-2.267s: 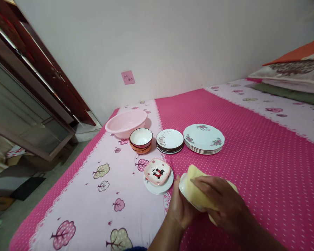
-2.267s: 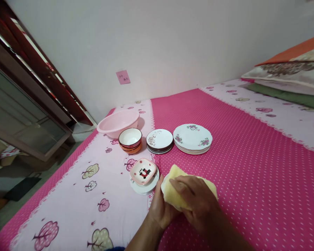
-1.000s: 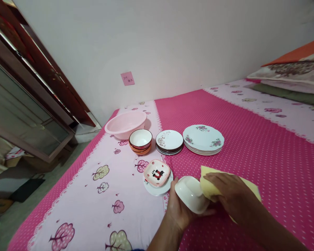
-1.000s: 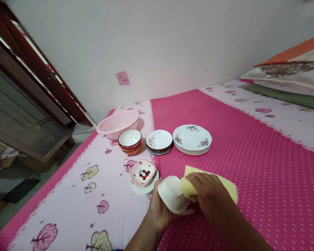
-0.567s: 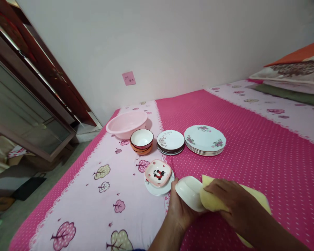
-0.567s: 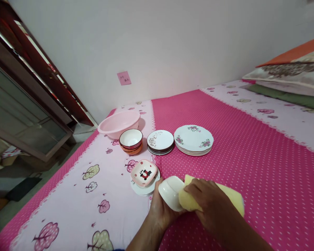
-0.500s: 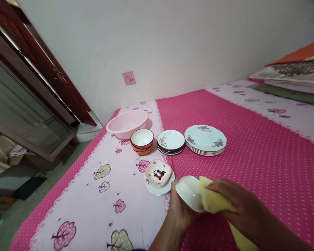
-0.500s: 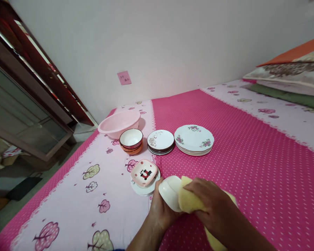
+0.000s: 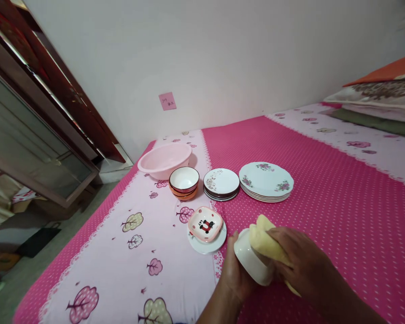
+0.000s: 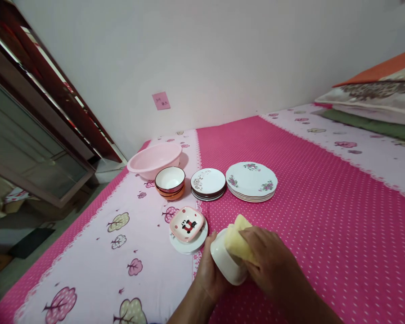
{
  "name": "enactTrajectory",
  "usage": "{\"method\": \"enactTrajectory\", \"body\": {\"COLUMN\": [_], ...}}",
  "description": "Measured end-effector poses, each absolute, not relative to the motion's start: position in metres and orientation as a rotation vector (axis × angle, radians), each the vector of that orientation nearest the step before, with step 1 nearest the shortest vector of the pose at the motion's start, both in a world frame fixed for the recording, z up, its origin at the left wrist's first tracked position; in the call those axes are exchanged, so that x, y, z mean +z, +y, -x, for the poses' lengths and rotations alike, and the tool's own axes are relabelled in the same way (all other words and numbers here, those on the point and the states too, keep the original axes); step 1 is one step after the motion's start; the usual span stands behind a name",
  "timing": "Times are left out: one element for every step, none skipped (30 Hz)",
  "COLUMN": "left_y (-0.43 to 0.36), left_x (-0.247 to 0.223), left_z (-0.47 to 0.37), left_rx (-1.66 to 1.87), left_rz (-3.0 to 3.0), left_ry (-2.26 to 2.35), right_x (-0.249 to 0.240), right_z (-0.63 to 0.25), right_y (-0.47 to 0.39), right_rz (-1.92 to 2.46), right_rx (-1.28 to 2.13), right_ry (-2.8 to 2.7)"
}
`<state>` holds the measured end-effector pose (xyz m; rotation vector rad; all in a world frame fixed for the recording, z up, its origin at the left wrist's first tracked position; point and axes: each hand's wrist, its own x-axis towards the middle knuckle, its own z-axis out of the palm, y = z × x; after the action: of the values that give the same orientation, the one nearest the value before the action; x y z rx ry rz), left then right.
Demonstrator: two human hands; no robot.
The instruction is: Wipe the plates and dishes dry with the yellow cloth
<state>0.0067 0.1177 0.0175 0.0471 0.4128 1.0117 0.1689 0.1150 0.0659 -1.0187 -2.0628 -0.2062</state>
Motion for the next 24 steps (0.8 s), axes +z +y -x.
{"method": "enactTrajectory", "body": {"left_y": [0.118,0.118,0.118,0.119,0.118,0.118,0.118,0.118,0.117,0.117,0.116,0.116,0.115,0.115,0.114,0.113,0.112,0.112,0.111,0.111,0.111,0.11,0.11,0.11], "left_x": [0.018,0.02,0.021,0.023,0.024,0.025,0.025,0.024,0.022,0.02,0.018,0.016,0.015,0.014,0.014,0.014,0.015,0.015,0.016,0.016,0.017,0.016,0.016,0.015], "left_z": [-0.007,-0.007,-0.006,-0.006,-0.005,-0.005,-0.005,-0.005,-0.005,-0.005,-0.005,-0.005,-0.006,-0.006,-0.007,-0.008,-0.008,-0.009,-0.009,-0.009,-0.009,-0.009,-0.008,-0.008], "left_rx": [1.001,0.989,0.977,0.967,0.96,0.952,0.948,0.947,0.947,0.943,0.93,0.913,0.894,0.881,0.881,0.894,0.917,0.938,0.958,0.972,0.969,0.956,0.943,0.929], "left_rz": [-0.058,-0.08,-0.104,-0.126,-0.142,-0.152,-0.159,-0.164,-0.166,-0.167,-0.173,-0.182,-0.193,-0.205,-0.214,-0.218,-0.214,-0.208,-0.206,-0.208,-0.211,-0.217,-0.224,-0.23], "left_ry": [0.416,0.417,0.417,0.416,0.414,0.41,0.411,0.413,0.42,0.43,0.44,0.448,0.452,0.453,0.452,0.45,0.449,0.446,0.446,0.447,0.453,0.464,0.479,0.494], "right_x": [0.066,0.067,0.067,0.067,0.067,0.066,0.064,0.062,0.059,0.056,0.054,0.051,0.049,0.047,0.046,0.044,0.043,0.043,0.043,0.043,0.043,0.044,0.044,0.045], "right_z": [-0.166,-0.162,-0.159,-0.156,-0.154,-0.152,-0.151,-0.151,-0.151,-0.153,-0.155,-0.157,-0.16,-0.163,-0.165,-0.168,-0.169,-0.171,-0.173,-0.175,-0.177,-0.179,-0.182,-0.184], "right_y": [0.113,0.11,0.107,0.104,0.101,0.099,0.098,0.098,0.099,0.101,0.103,0.105,0.107,0.109,0.111,0.113,0.114,0.116,0.118,0.12,0.122,0.124,0.127,0.129], "right_rz": [0.982,0.949,0.926,0.902,0.879,0.86,0.843,0.837,0.853,0.879,0.917,0.949,0.973,0.988,0.999,1.014,1.041,1.075,1.117,1.161,1.205,1.251,1.298,1.342], "right_rx": [-0.197,-0.175,-0.137,-0.093,-0.053,-0.026,-0.013,-0.013,-0.019,-0.035,-0.055,-0.085,-0.12,-0.158,-0.194,-0.219,-0.225,-0.214,-0.183,-0.136,-0.08,-0.016,0.051,0.117], "right_ry": [-2.078,-2.095,-2.116,-2.136,-2.153,-2.159,-2.168,-2.173,-2.176,-2.175,-2.172,-2.166,-2.16,-2.152,-2.146,-2.137,-2.13,-2.116,-2.106,-2.102,-2.105,-2.111,-2.114,-2.111]}}
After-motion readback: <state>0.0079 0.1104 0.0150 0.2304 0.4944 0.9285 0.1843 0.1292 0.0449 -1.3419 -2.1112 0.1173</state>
